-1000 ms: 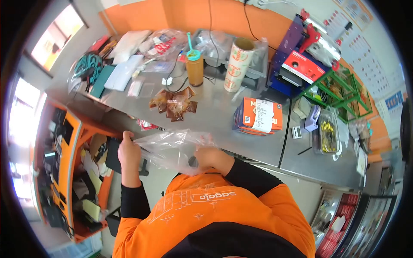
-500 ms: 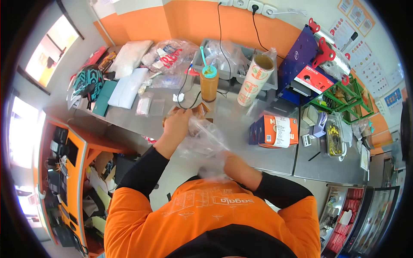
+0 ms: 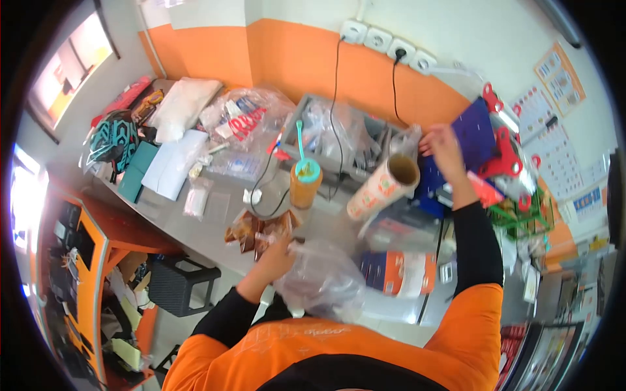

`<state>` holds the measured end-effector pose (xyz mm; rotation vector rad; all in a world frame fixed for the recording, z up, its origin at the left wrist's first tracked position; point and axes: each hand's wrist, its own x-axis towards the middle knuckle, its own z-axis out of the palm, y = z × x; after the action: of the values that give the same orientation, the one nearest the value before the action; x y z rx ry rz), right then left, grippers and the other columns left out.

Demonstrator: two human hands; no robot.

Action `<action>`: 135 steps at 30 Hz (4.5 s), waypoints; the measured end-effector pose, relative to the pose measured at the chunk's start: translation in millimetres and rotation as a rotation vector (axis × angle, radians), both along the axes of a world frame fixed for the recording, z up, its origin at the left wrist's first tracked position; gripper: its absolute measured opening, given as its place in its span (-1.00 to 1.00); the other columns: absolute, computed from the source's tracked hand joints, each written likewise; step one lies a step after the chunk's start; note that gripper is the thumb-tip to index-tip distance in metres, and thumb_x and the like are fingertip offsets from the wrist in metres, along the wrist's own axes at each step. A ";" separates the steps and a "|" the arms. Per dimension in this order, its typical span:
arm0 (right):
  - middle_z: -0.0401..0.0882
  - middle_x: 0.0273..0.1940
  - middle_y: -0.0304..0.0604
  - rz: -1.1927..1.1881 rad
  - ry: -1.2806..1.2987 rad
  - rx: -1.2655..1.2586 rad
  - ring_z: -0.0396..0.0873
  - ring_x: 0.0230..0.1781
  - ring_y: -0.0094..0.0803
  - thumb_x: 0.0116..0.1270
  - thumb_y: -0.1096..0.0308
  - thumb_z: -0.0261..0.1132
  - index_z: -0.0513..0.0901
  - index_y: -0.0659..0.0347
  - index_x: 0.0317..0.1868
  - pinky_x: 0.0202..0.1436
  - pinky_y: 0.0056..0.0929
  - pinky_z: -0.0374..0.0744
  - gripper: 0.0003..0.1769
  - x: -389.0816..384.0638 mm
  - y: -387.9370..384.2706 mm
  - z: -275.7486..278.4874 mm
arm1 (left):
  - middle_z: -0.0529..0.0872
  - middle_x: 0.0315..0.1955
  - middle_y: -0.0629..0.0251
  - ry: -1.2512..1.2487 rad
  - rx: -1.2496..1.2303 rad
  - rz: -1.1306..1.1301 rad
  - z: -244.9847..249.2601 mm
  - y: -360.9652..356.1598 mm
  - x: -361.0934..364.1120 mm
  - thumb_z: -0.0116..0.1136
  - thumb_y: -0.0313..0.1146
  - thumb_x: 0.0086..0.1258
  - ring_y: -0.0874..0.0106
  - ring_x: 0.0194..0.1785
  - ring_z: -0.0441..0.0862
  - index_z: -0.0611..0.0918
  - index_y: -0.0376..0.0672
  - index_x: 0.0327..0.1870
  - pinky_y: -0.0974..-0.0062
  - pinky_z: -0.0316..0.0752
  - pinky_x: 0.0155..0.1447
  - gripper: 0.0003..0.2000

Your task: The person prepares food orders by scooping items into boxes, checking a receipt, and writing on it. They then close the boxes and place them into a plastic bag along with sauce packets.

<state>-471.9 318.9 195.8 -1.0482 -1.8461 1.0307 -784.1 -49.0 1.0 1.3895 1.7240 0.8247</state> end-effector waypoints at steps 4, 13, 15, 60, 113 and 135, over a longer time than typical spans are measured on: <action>0.63 0.10 0.07 0.333 -0.289 0.148 0.67 0.06 -0.19 0.20 0.42 0.50 0.34 0.25 0.32 0.11 -0.24 0.64 -0.28 -73.5 123.6 -146.0 | 0.60 0.16 -0.30 -0.014 -0.294 0.069 43.7 5.5 14.5 0.08 -0.33 0.35 -0.13 0.30 0.53 0.27 -0.26 0.49 0.15 0.44 0.35 -0.35; 0.31 0.49 0.07 0.414 -0.665 0.656 0.15 0.56 0.09 0.02 0.28 0.60 0.54 0.07 0.19 0.49 -0.01 0.32 -0.31 -183.3 160.9 -163.9 | 0.69 -0.01 -0.26 0.025 -0.482 0.178 27.3 -4.5 43.5 0.16 -0.21 0.35 -0.16 0.12 0.63 0.48 -0.27 0.30 0.11 0.53 0.18 -0.48; 0.30 0.50 0.04 0.543 -0.661 0.810 0.17 0.55 0.08 0.05 0.32 0.57 0.67 0.08 -0.09 0.46 -0.03 0.34 -0.61 -188.3 192.6 -182.4 | 0.70 -0.05 -0.25 0.027 -0.479 0.188 28.8 -3.9 46.9 0.16 -0.21 0.36 -0.16 0.08 0.65 0.52 -0.27 0.23 0.09 0.54 0.13 -0.53; 0.37 0.47 -0.09 0.971 -0.587 0.269 0.49 0.34 -0.10 0.08 0.74 0.04 0.77 0.12 -0.03 0.26 -0.28 0.53 -0.45 -179.0 165.9 -203.1 | 0.59 0.06 -0.27 0.065 -0.386 0.032 18.7 -24.2 64.0 0.24 -0.20 0.33 -0.16 0.17 0.56 0.44 -0.33 0.20 0.11 0.49 0.24 -0.48; 0.57 0.19 -0.06 0.358 -0.885 -0.010 0.57 0.17 0.05 0.13 0.42 0.45 0.50 0.24 0.24 0.11 -0.09 0.61 -0.38 -47.1 -376.0 -49.2 | 0.51 -0.22 0.44 -0.760 -0.532 -0.032 -28.1 -12.9 -9.2 -0.08 -0.04 0.61 0.52 -0.31 0.42 0.47 -0.09 0.27 0.48 0.49 -0.22 -0.60; 0.34 0.22 0.05 0.248 -1.087 0.140 0.30 0.35 0.10 -0.24 0.24 0.60 0.05 0.02 0.59 0.43 0.37 0.25 0.33 149.8 -111.5 -111.2 | 0.57 -0.13 0.19 -0.337 -0.605 0.244 21.7 -46.1 41.1 -0.04 0.06 0.53 0.43 -0.47 0.56 0.20 -0.22 0.49 0.51 0.43 -0.49 -0.32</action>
<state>-322.1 207.4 84.6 -1.4652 -2.9076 0.4179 -743.0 -95.1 22.7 0.6103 1.6954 0.5519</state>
